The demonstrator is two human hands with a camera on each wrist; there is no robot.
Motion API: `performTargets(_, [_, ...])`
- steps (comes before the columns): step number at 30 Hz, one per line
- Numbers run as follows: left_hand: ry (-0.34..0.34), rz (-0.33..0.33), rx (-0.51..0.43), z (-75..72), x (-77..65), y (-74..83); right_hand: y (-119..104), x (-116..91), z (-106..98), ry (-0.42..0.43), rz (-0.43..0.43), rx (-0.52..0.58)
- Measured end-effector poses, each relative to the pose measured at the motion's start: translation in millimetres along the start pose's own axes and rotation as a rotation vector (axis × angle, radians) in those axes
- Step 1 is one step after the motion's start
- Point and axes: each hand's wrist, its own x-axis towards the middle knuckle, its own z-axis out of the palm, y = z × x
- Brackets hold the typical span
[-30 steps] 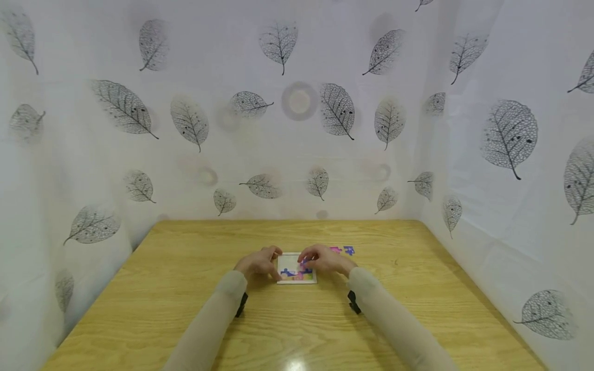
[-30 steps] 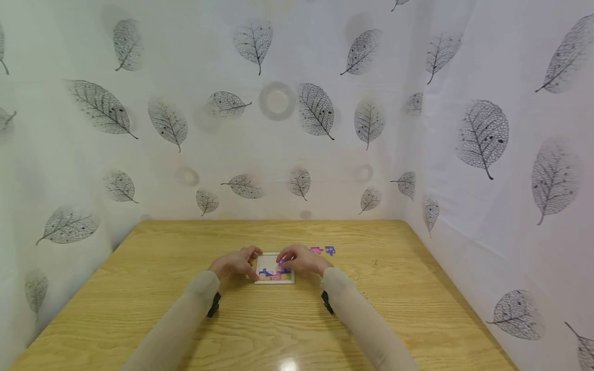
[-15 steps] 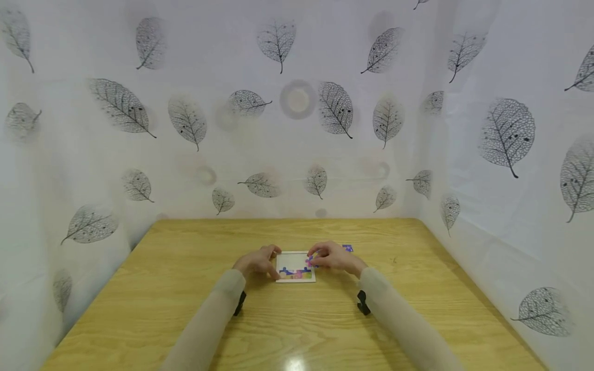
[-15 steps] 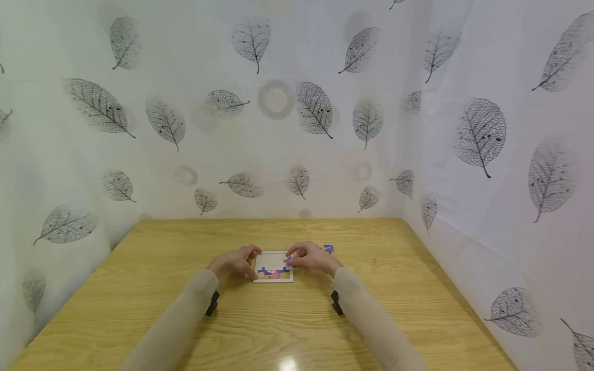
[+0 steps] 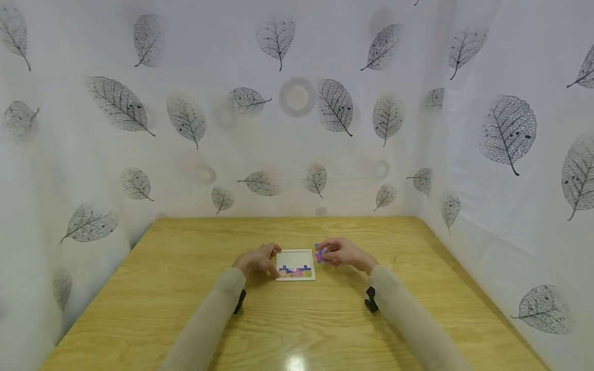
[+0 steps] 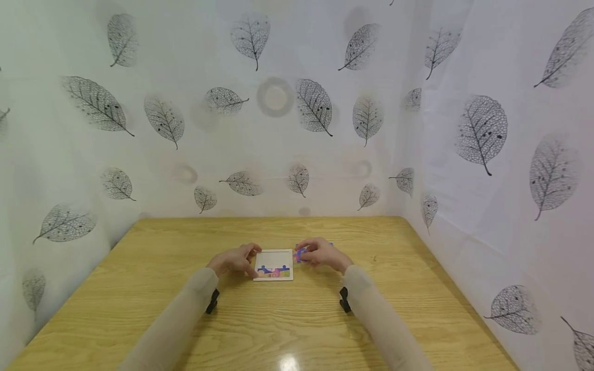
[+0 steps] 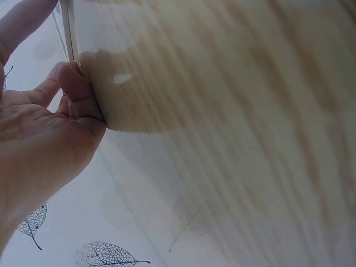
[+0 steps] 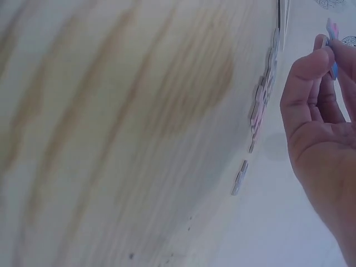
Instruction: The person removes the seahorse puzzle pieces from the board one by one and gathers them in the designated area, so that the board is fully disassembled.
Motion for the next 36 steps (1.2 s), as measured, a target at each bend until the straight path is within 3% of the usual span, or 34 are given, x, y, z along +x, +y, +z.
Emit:
performTargets(22, [0.012, -0.030, 0.006, 0.1, 1.0, 0.0, 10, -17, -23, 0.054, 0.010, -0.123])
performTargets(36, [0.016, -0.038, -0.007, -0.2, -0.7, 1.0, 21, -29, -40, 0.160, 0.055, -0.129])
